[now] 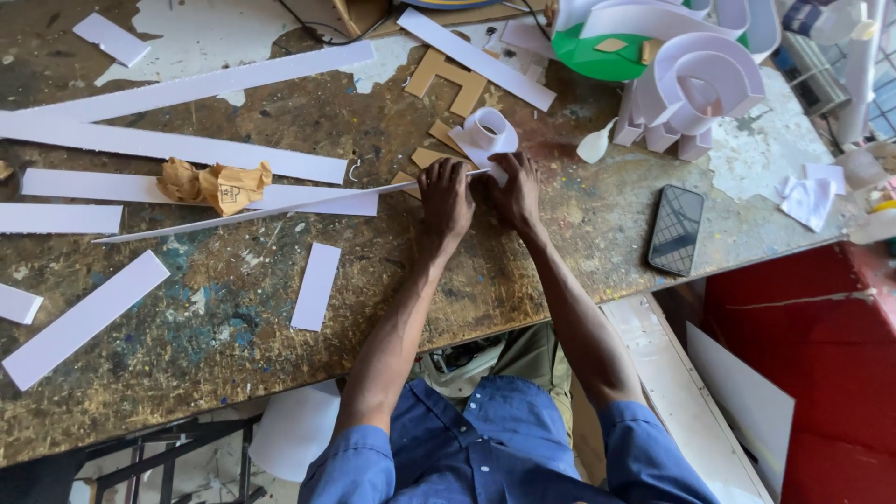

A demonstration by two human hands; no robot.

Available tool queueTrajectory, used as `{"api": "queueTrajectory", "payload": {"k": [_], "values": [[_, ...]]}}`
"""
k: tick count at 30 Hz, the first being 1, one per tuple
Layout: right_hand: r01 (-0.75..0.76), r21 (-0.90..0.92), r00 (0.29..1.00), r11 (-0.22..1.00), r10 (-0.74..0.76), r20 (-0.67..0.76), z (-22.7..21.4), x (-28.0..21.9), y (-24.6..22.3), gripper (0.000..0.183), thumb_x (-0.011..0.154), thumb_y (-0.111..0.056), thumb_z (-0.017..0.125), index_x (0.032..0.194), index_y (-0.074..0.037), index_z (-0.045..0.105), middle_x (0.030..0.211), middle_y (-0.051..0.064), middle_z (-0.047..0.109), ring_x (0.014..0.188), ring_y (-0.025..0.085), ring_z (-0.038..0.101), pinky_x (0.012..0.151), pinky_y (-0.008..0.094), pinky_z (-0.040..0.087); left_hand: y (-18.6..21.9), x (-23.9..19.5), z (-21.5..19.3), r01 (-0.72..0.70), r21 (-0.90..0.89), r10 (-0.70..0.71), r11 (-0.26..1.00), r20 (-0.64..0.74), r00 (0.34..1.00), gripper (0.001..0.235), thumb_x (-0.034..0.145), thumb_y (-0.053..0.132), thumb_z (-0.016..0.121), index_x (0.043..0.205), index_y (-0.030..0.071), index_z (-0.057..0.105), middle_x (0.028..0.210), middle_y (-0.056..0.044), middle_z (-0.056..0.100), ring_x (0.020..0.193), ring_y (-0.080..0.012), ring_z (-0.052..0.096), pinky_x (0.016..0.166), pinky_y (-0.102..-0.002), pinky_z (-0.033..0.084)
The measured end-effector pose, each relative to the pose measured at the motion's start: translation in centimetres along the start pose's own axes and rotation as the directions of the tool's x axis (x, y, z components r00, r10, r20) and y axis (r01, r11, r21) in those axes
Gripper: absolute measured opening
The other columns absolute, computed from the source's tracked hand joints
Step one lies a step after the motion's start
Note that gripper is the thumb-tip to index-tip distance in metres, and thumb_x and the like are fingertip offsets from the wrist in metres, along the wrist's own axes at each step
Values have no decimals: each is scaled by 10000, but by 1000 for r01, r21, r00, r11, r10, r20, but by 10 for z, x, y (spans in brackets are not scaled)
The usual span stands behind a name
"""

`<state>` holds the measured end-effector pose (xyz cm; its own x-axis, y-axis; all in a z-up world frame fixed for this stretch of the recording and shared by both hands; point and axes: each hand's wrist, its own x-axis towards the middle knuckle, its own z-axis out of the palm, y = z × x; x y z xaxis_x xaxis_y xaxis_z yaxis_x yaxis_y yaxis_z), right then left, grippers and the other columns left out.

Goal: The person assembles a white foam letter 'Q' by applying glue from a bottle to the edges of a foam strip and attaching it to a foam ring. The person presses the glued edges to secure the bond.

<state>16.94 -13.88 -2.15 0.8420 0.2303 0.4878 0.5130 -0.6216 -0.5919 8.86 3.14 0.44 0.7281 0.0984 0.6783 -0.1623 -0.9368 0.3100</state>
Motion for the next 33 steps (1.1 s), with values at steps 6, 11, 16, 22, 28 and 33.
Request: {"api": "queueTrajectory", "payload": {"k": [6,11,16,22,28,33], "values": [[5,188,992,982,-29,125,24,53,-37,426,910,-318,840,1319,-284,727,1186,78,703,1102,434,761,902,602,608,-28,34,-8,89,-49,-90,995,-28,996,289,961,24,827,1153,175,672,1128,-32,619,1393,-323,608,1138,-513,425],[21,75,978,997,-36,206,23,81,-58,474,895,-265,811,1357,-294,711,1168,103,670,1020,475,763,826,638,619,-35,56,-2,155,-75,-153,985,29,988,284,992,-5,804,1135,181,644,1156,-15,612,1411,-302,612,1147,-511,416],[-34,104,973,994,10,229,15,67,-62,445,910,-222,720,1354,-252,716,1209,139,660,935,558,747,757,671,615,-23,58,-15,191,-76,-182,979,105,978,260,1000,43,763,1163,218,662,1165,22,625,1254,-231,667,1117,-432,393],[-154,16,966,988,147,214,39,19,-46,332,885,-208,775,1204,-293,816,969,80,679,731,448,751,630,576,607,-33,46,-35,249,-121,-212,961,258,943,328,984,47,753,1238,253,725,1193,28,683,1212,-217,726,1075,-428,456],[-156,230,980,961,120,161,38,24,-57,380,901,-73,787,1254,-173,885,708,80,556,575,376,658,565,400,586,-37,56,-38,259,-131,-227,957,220,949,189,1068,81,692,1171,230,745,1172,22,740,1185,-222,763,985,-400,525],[-165,295,976,941,112,187,26,42,-71,393,895,-35,807,1269,-139,874,717,92,584,569,366,678,542,389,565,-37,60,-42,232,-119,-197,966,246,949,207,1045,73,703,1177,225,756,1160,37,748,1172,-224,780,942,-389,572]]}}
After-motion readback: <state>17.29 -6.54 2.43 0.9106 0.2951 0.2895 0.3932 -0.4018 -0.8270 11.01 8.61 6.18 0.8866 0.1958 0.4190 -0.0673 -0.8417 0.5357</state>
